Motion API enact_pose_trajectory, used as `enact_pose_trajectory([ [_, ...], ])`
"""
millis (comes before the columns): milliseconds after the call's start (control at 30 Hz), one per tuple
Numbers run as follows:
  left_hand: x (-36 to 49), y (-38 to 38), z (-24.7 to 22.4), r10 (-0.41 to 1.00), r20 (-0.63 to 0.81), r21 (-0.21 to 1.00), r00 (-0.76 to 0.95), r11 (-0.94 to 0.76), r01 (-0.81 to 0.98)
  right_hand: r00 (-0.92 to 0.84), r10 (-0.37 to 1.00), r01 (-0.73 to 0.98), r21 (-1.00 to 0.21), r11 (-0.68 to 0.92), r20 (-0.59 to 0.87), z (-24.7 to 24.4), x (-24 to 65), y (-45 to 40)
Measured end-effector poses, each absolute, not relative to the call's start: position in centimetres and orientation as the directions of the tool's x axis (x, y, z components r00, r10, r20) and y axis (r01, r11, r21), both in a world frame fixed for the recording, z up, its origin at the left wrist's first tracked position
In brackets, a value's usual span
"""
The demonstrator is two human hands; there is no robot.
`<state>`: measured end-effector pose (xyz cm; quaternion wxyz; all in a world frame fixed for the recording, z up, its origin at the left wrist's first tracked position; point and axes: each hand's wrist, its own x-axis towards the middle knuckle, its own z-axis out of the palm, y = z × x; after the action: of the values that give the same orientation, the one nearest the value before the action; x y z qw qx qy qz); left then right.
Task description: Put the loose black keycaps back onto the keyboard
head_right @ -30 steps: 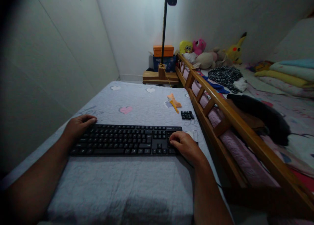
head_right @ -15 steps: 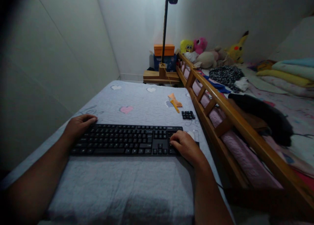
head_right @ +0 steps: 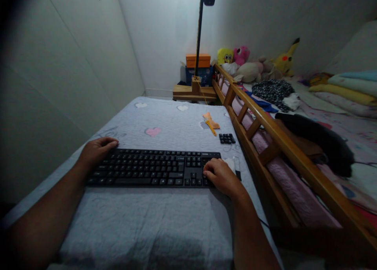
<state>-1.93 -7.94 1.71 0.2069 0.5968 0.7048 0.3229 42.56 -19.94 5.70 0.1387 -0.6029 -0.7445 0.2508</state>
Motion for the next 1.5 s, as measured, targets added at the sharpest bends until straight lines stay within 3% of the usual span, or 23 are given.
enact_pose_trajectory([
  [1500, -1.83, -7.96, 2.02, 0.975, 0.082, 0.663, -0.208, 0.102, 0.742, -0.281, 0.952, 0.856, -0.48, 0.192, -0.119, 5.45, 42.79, -19.96],
])
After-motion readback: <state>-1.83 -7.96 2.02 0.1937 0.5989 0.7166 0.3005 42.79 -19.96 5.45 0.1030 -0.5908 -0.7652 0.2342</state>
